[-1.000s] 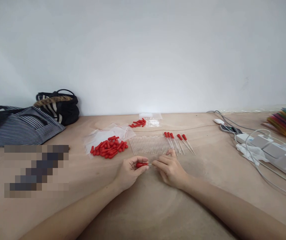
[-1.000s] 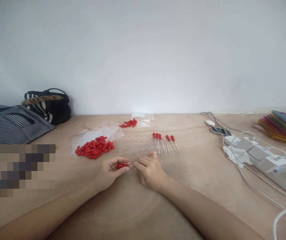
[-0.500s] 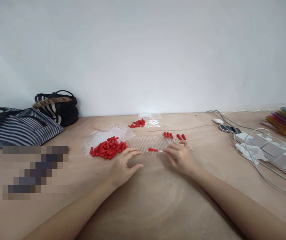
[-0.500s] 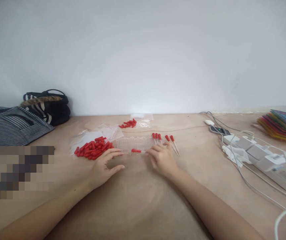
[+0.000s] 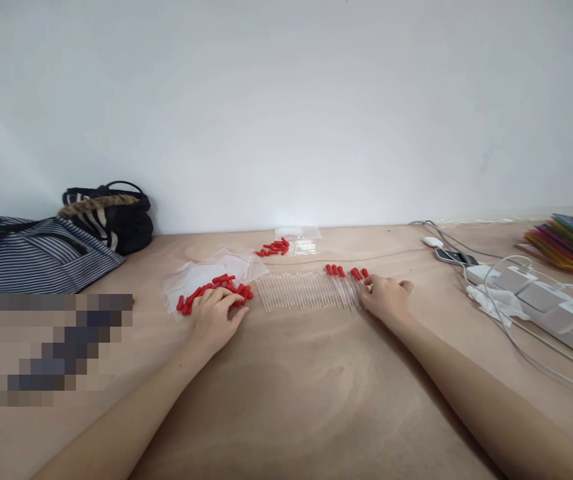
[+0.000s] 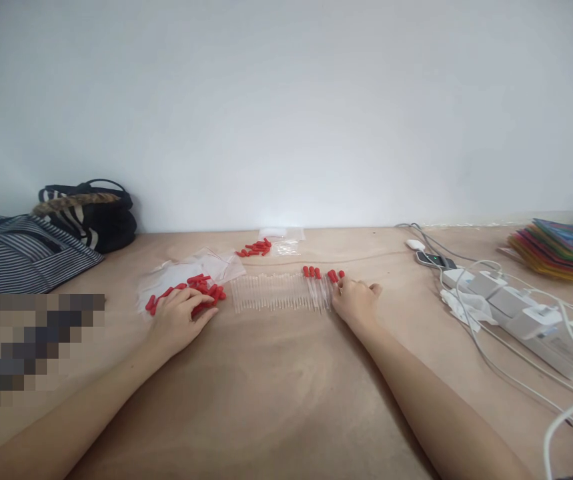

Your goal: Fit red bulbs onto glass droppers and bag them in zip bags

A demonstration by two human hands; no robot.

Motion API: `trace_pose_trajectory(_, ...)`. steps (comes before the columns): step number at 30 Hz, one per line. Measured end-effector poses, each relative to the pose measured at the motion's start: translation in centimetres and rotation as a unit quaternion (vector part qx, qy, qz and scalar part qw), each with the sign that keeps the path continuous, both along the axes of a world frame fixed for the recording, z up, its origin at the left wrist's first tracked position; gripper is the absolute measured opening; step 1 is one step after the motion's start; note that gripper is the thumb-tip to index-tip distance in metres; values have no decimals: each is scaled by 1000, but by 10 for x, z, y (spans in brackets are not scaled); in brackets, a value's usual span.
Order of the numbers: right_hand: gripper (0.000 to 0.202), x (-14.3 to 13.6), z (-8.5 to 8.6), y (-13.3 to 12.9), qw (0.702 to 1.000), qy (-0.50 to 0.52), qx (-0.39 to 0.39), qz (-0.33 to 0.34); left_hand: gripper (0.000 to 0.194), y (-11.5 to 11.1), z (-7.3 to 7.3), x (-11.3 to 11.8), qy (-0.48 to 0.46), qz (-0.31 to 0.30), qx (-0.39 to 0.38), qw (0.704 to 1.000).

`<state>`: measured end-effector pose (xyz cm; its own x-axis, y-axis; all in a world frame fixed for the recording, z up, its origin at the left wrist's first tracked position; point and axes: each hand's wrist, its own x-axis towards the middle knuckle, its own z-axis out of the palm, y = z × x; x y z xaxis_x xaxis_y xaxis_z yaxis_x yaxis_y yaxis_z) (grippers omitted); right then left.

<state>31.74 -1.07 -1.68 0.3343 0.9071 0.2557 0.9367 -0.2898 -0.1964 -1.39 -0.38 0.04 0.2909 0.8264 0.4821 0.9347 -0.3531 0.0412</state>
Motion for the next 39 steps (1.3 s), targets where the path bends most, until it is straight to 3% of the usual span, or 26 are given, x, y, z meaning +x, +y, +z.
trace_pose_trajectory(9,28,-3,4,-3,1000,-8,0,8,18,2,-3,5,13,34,32,999)
trace_pose_trajectory(15,28,-7,7,-4,998,-3,-67,10,30,13,-4,7,53,33,52,997)
trace_pose_trajectory(19,27,-10,12,0,993,-15,-119,1,25,21,-6,8,75,17,36,996)
trace_pose_trajectory(23,26,-11,15,3,989,-33,-142,5,18,23,-5,7,12,-21,30,999)
trace_pose_trajectory(27,26,-12,13,4,990,-41,-135,16,11,11,1,16,-145,-119,27,982)
trace_pose_trajectory(31,25,-10,11,4,991,-41,-123,25,10,-11,-1,35,-340,-203,-85,914)
trace_pose_trajectory(34,24,-9,10,4,994,-38,-102,23,9,-26,-7,47,-369,-242,-211,872)
trace_pose_trajectory(36,22,-10,9,2,998,-21,-49,40,5,-32,-8,51,-322,-255,-254,876)
trace_pose_trajectory(39,17,-15,10,-4,989,17,56,133,9,-35,-6,52,-240,-265,-228,906)
